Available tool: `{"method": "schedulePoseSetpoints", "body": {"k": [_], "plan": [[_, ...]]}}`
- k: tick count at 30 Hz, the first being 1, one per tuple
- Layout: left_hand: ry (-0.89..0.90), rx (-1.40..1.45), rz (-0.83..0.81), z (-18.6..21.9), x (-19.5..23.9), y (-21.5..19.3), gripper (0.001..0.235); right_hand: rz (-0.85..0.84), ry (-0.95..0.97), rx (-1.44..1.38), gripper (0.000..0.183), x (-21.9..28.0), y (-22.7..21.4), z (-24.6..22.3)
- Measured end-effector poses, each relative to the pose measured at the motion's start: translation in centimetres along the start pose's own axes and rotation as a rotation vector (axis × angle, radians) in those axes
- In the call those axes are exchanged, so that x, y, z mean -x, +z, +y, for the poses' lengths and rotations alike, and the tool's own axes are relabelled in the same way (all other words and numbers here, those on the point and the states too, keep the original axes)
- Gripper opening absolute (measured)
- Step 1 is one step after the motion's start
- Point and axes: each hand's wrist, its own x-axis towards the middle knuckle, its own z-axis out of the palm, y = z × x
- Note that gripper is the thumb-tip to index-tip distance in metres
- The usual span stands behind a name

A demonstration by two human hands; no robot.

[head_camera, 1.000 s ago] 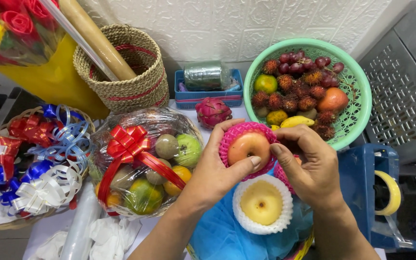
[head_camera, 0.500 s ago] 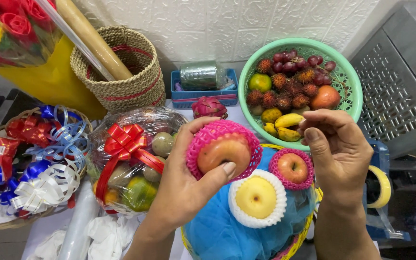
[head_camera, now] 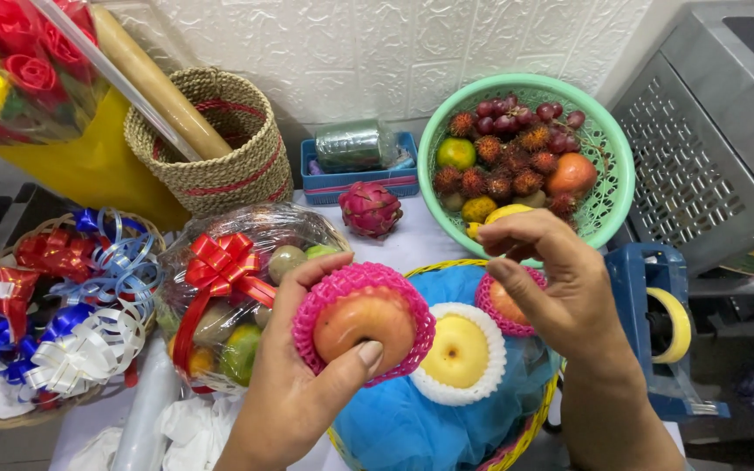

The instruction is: The person wraps an apple in a pink foam net, places it in a gift basket, then wipes another apple with a tissue and wraps it in a pink foam net. The person arranges the wrapped apples in a basket lined with blue tissue paper.

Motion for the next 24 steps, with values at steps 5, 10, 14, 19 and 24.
{"method": "schedulePoseSetpoints", "body": {"k": [5,10,14,19,24], "plan": [[-0.086,0.148,-0.005,-2.8,0.0,0.6,0.072,-0.261,-0.122,0.0,0.031,0.2,0.5,-1.5],[-0.108,0.137,-0.033,-4.2,0.1,1.1,0.072,-0.424,-0.241,0.075,0.034,0.0,0.5,-1.1],[-0.103,0.078,-0.018,-5.4,0.6,0.9,0.07,-0.507,-0.271,0.128,0.035,0.0,0.5,-1.1],[-0.103,0.068,-0.027,-9.8,3.0,-1.5,0.081,-0.551,-0.268,0.132,0.033,-0.1,0.3,-1.8],[-0.261,0.186,0.106,-17.7,7.6,-5.4,0.09,-0.602,-0.3,0.145,0.032,0.2,0.6,-2.0]]}}
